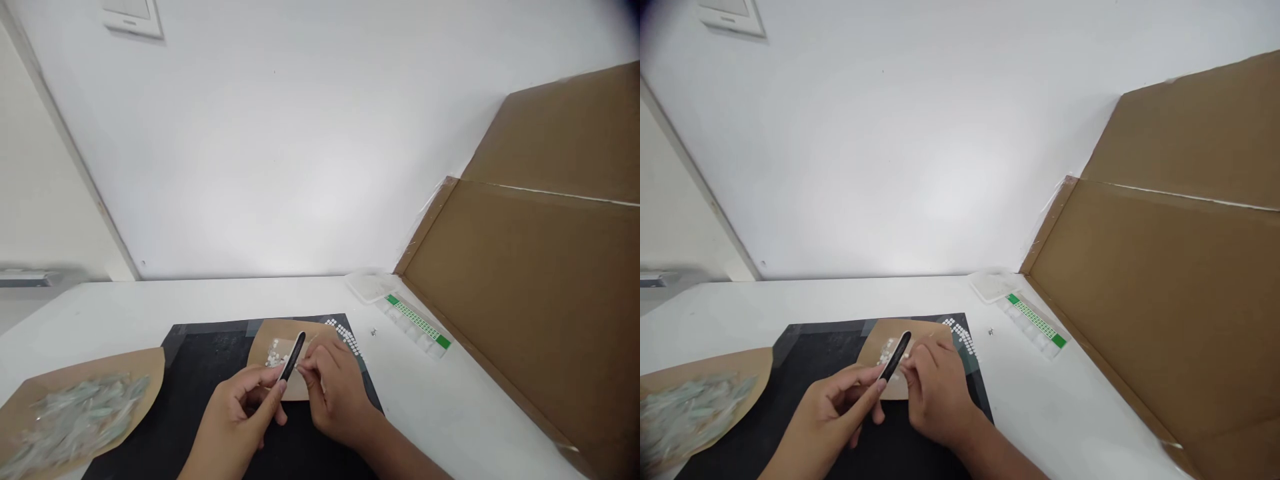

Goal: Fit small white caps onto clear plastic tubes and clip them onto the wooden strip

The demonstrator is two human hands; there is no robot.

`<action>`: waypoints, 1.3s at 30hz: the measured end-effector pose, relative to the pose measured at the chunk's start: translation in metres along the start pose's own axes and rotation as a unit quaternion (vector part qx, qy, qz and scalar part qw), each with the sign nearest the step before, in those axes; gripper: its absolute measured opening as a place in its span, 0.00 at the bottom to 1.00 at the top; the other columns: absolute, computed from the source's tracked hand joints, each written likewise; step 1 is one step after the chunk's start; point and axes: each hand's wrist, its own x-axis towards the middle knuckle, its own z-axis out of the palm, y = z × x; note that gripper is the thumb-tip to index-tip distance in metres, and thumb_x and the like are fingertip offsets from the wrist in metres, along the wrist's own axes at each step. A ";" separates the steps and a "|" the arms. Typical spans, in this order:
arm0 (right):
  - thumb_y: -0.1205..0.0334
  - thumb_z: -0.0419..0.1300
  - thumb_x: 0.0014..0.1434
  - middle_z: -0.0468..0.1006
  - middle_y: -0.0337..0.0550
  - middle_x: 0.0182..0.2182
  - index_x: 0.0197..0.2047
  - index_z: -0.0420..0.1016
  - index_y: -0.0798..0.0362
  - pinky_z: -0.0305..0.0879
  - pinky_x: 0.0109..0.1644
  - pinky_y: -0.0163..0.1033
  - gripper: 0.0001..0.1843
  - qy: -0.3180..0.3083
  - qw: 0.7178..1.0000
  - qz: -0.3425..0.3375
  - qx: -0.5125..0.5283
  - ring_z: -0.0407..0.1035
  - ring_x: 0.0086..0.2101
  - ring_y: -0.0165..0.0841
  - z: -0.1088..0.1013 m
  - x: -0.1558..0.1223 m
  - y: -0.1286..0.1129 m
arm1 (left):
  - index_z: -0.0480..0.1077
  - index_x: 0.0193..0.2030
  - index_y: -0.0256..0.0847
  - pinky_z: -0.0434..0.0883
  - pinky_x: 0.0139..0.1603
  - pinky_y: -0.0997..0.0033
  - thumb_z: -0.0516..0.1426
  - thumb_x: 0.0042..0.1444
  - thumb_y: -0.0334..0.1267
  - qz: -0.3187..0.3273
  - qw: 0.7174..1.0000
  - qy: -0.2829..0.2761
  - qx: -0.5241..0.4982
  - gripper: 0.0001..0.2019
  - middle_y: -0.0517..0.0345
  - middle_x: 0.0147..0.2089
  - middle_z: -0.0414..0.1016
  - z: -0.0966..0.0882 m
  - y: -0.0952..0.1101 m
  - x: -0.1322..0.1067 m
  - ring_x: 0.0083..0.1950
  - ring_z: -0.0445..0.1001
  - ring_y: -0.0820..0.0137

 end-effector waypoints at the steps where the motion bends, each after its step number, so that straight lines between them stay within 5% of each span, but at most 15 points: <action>1: 0.72 0.54 0.67 0.74 0.40 0.31 0.38 0.62 0.49 0.59 0.41 0.44 0.08 -0.020 1.000 -0.013 0.000 0.70 0.34 0.37 0.000 0.000 -0.001 | 0.78 0.57 0.34 0.69 0.18 0.77 0.62 0.60 0.60 -0.003 1.000 0.002 0.002 0.31 0.53 0.27 0.79 0.000 -0.001 0.000 0.23 0.71 0.71; 9: 0.72 0.54 0.66 0.74 0.40 0.32 0.37 0.62 0.50 0.57 0.45 0.46 0.08 0.037 0.999 0.012 -0.026 0.70 0.35 0.37 0.001 0.001 0.000 | 0.77 0.60 0.35 0.69 0.19 0.78 0.62 0.62 0.57 0.002 1.000 -0.013 -0.007 0.30 0.54 0.28 0.80 -0.002 -0.007 0.001 0.23 0.72 0.71; 14: 0.71 0.54 0.65 0.74 0.40 0.32 0.37 0.63 0.50 0.55 0.45 0.46 0.07 -0.018 0.999 -0.009 -0.040 0.69 0.35 0.37 -0.001 0.001 -0.003 | 0.80 0.58 0.37 0.70 0.19 0.77 0.63 0.61 0.57 0.007 1.000 0.009 -0.026 0.28 0.54 0.29 0.80 -0.001 -0.006 0.000 0.23 0.72 0.71; 21: 0.72 0.53 0.67 0.73 0.39 0.31 0.37 0.61 0.49 0.54 0.43 0.46 0.08 0.032 0.999 0.028 -0.030 0.69 0.35 0.36 0.003 -0.002 0.001 | 0.80 0.57 0.37 0.70 0.18 0.77 0.63 0.61 0.56 0.011 0.999 0.010 -0.036 0.27 0.55 0.28 0.79 0.002 0.002 -0.002 0.22 0.69 0.73; 30: 0.71 0.53 0.69 0.74 0.40 0.30 0.36 0.63 0.50 0.54 0.38 0.44 0.09 -0.016 0.999 -0.001 -0.034 0.68 0.32 0.35 0.001 -0.002 0.001 | 0.81 0.55 0.37 0.68 0.17 0.77 0.63 0.60 0.56 0.024 0.999 0.026 -0.040 0.26 0.55 0.28 0.77 0.004 0.006 -0.003 0.21 0.68 0.73; 34: 0.70 0.53 0.69 0.73 0.40 0.29 0.34 0.63 0.50 0.54 0.38 0.45 0.10 0.014 0.998 0.019 -0.055 0.66 0.31 0.35 0.003 -0.001 0.005 | 0.80 0.56 0.38 0.69 0.19 0.77 0.63 0.61 0.56 0.023 0.999 0.019 -0.040 0.26 0.56 0.28 0.77 0.005 0.008 -0.005 0.21 0.68 0.74; 39: 0.68 0.54 0.70 0.71 0.40 0.29 0.34 0.61 0.49 0.56 0.33 0.41 0.11 -0.012 0.999 0.044 0.016 0.65 0.30 0.35 0.003 -0.003 0.004 | 0.80 0.57 0.39 0.68 0.20 0.77 0.63 0.62 0.55 0.022 0.999 0.024 -0.036 0.25 0.57 0.28 0.77 0.004 0.009 -0.006 0.21 0.68 0.74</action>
